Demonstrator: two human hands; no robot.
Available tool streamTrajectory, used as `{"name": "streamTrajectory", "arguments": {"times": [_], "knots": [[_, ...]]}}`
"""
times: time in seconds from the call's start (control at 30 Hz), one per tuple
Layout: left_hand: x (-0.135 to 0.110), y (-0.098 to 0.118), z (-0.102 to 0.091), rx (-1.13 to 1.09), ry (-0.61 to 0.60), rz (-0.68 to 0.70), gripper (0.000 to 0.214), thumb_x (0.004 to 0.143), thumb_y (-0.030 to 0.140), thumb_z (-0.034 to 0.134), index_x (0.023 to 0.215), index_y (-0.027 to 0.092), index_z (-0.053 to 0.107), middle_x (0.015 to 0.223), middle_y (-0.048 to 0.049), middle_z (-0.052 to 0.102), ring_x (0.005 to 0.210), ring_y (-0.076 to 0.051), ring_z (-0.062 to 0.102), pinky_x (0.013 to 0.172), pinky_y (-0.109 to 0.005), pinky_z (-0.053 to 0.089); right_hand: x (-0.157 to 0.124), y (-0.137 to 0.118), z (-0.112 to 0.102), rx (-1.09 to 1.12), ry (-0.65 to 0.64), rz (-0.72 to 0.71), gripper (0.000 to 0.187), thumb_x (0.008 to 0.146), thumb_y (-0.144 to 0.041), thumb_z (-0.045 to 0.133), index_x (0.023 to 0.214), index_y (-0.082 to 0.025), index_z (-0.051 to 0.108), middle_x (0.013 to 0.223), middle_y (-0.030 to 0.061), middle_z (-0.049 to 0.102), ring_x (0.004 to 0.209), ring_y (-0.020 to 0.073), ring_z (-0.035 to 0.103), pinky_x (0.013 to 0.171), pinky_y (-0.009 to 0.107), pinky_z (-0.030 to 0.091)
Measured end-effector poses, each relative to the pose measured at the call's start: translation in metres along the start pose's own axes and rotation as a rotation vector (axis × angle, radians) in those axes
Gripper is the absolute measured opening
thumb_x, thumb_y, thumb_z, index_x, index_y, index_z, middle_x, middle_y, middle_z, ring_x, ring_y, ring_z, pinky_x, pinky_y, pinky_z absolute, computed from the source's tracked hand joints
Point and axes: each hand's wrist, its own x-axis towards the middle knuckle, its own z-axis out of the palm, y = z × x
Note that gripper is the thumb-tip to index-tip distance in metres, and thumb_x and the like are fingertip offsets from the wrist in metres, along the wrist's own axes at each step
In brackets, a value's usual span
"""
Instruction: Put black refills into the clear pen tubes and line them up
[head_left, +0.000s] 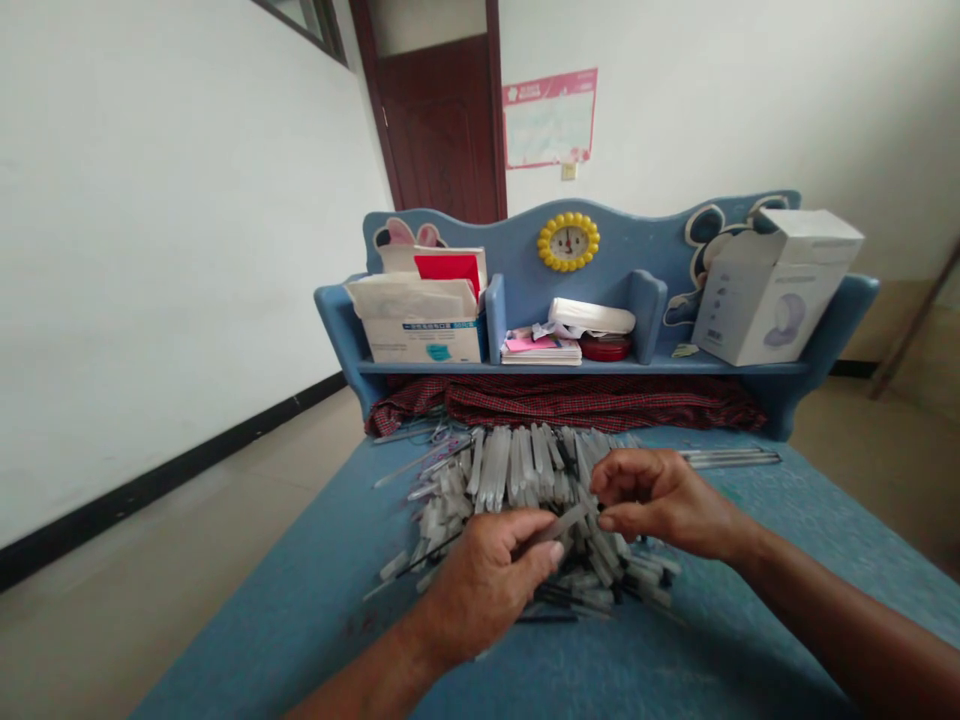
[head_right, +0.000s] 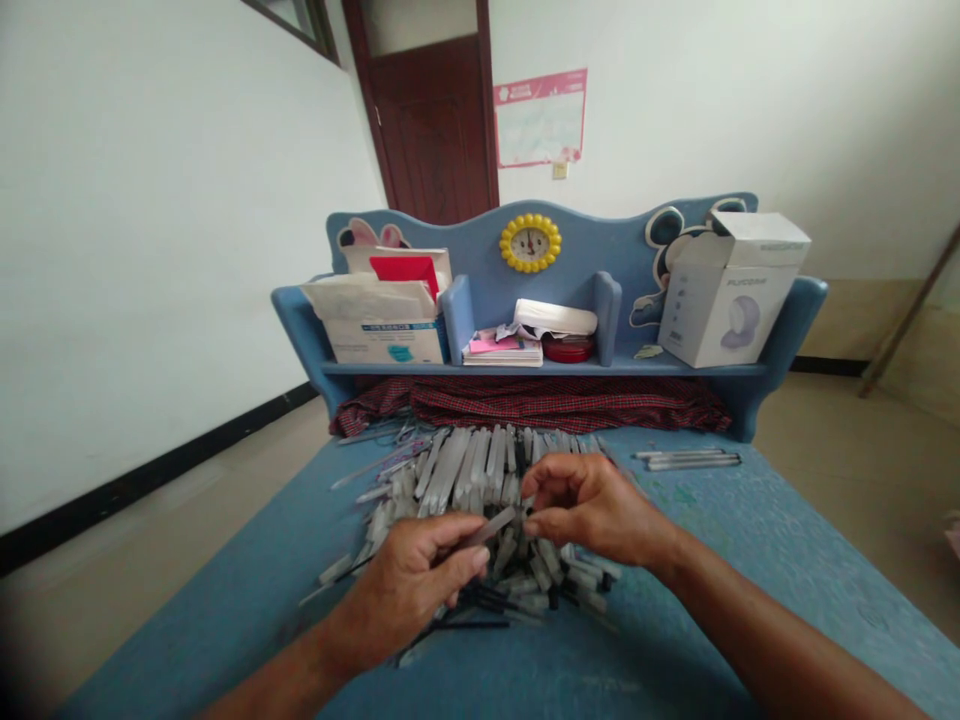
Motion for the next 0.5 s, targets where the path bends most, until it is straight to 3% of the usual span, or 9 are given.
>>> {"name": "streamTrajectory", "arguments": {"times": [0.17, 0.5], "knots": [[0.0008, 0.0019, -0.0005, 0.046, -0.001, 0.042, 0.021, 0.085, 0.027, 0.046, 0.084, 0.014, 0.063, 0.062, 0.0038, 0.046, 0.054, -0.009, 0.044, 0.051, -0.019, 0.033, -0.0025, -0.0027, 0.0033, -0.141, 0.017, -0.085, 0.019, 0.065, -0.024, 0.076, 0.068, -0.013, 0.06, 0.056, -0.0036, 0.054, 0.049, 0.0056, 0.046, 0.045, 0.016, 0.039], [0.0009, 0.004, -0.0011, 0.129, -0.022, 0.075, 0.023, 0.086, 0.026, 0.045, 0.082, 0.014, 0.064, 0.063, 0.0037, 0.046, 0.057, -0.009, 0.044, 0.052, -0.019, 0.033, -0.0036, -0.0051, 0.0018, -0.288, 0.037, -0.259, 0.012, 0.07, -0.023, 0.072, 0.077, -0.013, 0.07, 0.069, 0.0033, 0.066, 0.06, 0.0108, 0.057, 0.053, 0.02, 0.046]]}}
